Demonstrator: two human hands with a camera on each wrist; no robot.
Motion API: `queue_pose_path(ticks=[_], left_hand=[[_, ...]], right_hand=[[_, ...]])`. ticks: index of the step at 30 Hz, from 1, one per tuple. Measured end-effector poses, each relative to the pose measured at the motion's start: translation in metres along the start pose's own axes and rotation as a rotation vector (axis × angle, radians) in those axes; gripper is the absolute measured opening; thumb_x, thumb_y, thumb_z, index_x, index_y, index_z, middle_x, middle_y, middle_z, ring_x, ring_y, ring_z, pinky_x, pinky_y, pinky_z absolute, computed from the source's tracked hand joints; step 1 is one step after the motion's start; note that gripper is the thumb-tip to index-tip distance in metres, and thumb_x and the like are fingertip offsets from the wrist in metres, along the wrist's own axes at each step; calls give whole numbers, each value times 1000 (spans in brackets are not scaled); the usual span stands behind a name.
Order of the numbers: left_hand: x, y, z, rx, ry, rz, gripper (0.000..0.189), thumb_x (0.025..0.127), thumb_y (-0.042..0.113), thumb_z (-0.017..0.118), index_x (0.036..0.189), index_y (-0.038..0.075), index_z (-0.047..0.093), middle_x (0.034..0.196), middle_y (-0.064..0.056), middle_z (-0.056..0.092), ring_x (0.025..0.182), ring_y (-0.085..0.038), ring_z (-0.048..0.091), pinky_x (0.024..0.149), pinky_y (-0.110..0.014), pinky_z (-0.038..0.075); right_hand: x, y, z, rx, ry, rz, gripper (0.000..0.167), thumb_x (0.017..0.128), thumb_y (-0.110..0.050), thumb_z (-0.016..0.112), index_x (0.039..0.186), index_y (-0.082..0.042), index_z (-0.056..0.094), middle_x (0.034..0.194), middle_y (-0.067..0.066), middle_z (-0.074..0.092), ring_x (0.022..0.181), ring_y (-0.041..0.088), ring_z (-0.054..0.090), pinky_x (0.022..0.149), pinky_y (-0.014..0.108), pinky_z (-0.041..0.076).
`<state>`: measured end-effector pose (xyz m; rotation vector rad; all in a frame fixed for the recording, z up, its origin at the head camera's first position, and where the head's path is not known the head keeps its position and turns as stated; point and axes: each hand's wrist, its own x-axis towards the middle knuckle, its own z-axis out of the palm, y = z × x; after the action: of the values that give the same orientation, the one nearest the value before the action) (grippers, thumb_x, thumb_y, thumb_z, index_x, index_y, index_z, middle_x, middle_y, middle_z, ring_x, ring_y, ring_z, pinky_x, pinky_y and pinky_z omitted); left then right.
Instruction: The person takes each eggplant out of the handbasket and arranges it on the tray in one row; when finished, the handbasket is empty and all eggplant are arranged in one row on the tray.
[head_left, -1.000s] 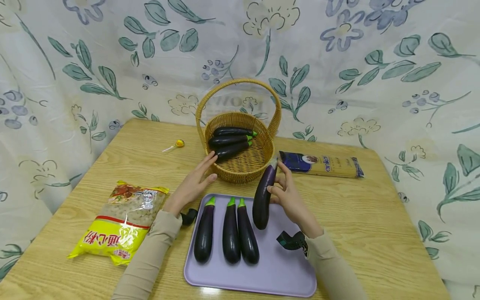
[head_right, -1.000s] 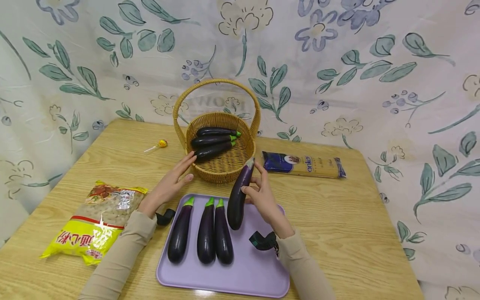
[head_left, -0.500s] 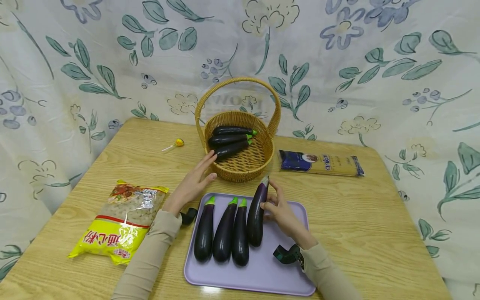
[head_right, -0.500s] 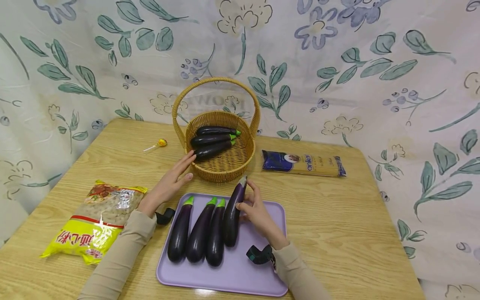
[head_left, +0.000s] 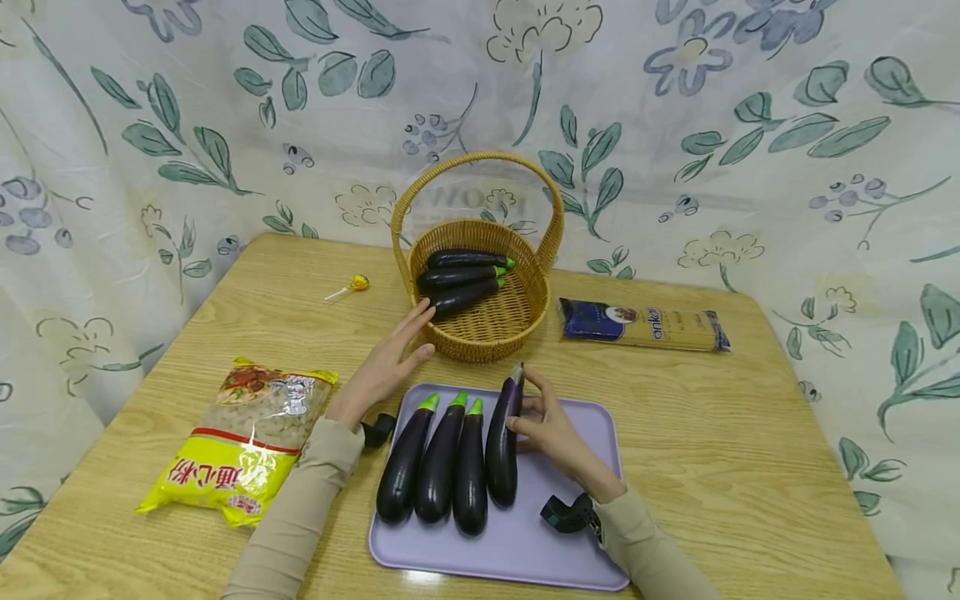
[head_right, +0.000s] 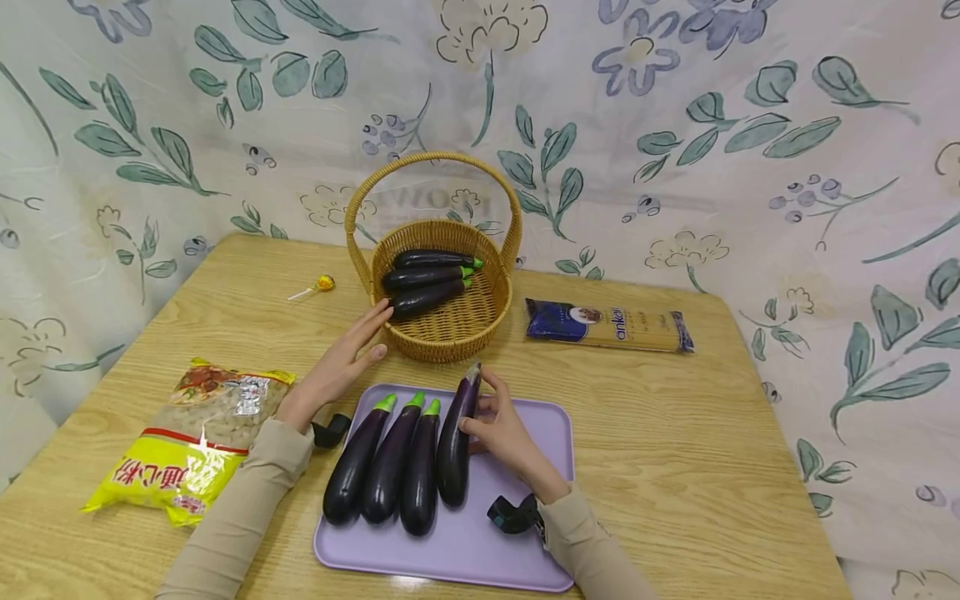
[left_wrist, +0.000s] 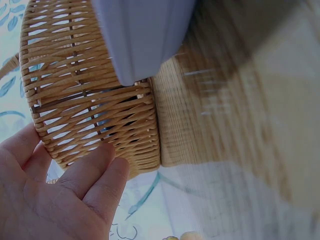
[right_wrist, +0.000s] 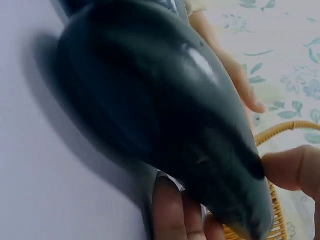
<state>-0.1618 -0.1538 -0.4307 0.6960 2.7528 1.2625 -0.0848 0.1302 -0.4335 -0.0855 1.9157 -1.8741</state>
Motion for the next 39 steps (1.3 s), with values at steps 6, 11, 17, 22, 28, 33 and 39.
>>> queue_pose_path(ticks=[6, 11, 17, 22, 28, 33, 39], left_hand=[[0, 0, 0, -4, -3, -2, 65, 102, 46, 43, 157, 22, 19, 165, -3, 10, 151, -31, 15, 115, -61, 24], [0, 0, 0, -3, -3, -1, 65, 102, 45, 43, 156, 18, 20, 165, -4, 10, 151, -30, 15, 115, -61, 24], [1, 0, -2, -6, -2, -2, 65, 102, 44, 44, 156, 16, 21, 165, -4, 10, 150, -31, 16, 116, -60, 24], [1, 0, -1, 0, -2, 0, 65, 102, 44, 44, 156, 17, 21, 165, -4, 11, 151, -31, 15, 116, -60, 23], [1, -1, 0, 5, 4, 3, 66, 102, 46, 43, 156, 16, 21, 165, -4, 11, 150, -32, 15, 116, -61, 22], [0, -1, 0, 2, 3, 4, 66, 101, 47, 43, 156, 16, 21, 165, -5, 11, 150, -32, 15, 115, -61, 23], [0, -2, 1, -3, 3, 5, 66, 101, 48, 42, 156, 17, 21, 165, -4, 11, 150, -32, 16, 115, -62, 24]], right_hand=[[-2, 0, 0, -147, -49, 26, 85, 89, -8, 65, 154, -7, 11, 110, 17, 50, 82, 12, 59, 68, 32, 57], [-4, 0, -1, -197, -101, 27, 85, 87, -5, 67, 153, -3, 13, 101, 12, 53, 75, 11, 59, 66, 30, 56], [-5, -1, -4, -159, -157, 43, 84, 88, -4, 66, 152, -2, 12, 98, 9, 51, 75, 10, 61, 68, 35, 59], [-4, -6, -10, -183, -143, 32, 78, 92, -9, 63, 152, -2, 13, 102, 8, 51, 80, 12, 61, 71, 35, 59], [1, -29, -23, -175, -87, -30, 71, 97, -11, 56, 153, -2, 13, 124, 25, 48, 105, 30, 62, 87, 42, 57], [12, -48, -33, -133, -35, -77, 66, 100, -11, 51, 153, -2, 13, 135, 35, 39, 119, 44, 54, 95, 47, 53], [25, -68, -39, -111, 47, -131, 59, 101, -8, 47, 152, -2, 18, 137, 35, 40, 107, 23, 62, 94, 44, 54]])
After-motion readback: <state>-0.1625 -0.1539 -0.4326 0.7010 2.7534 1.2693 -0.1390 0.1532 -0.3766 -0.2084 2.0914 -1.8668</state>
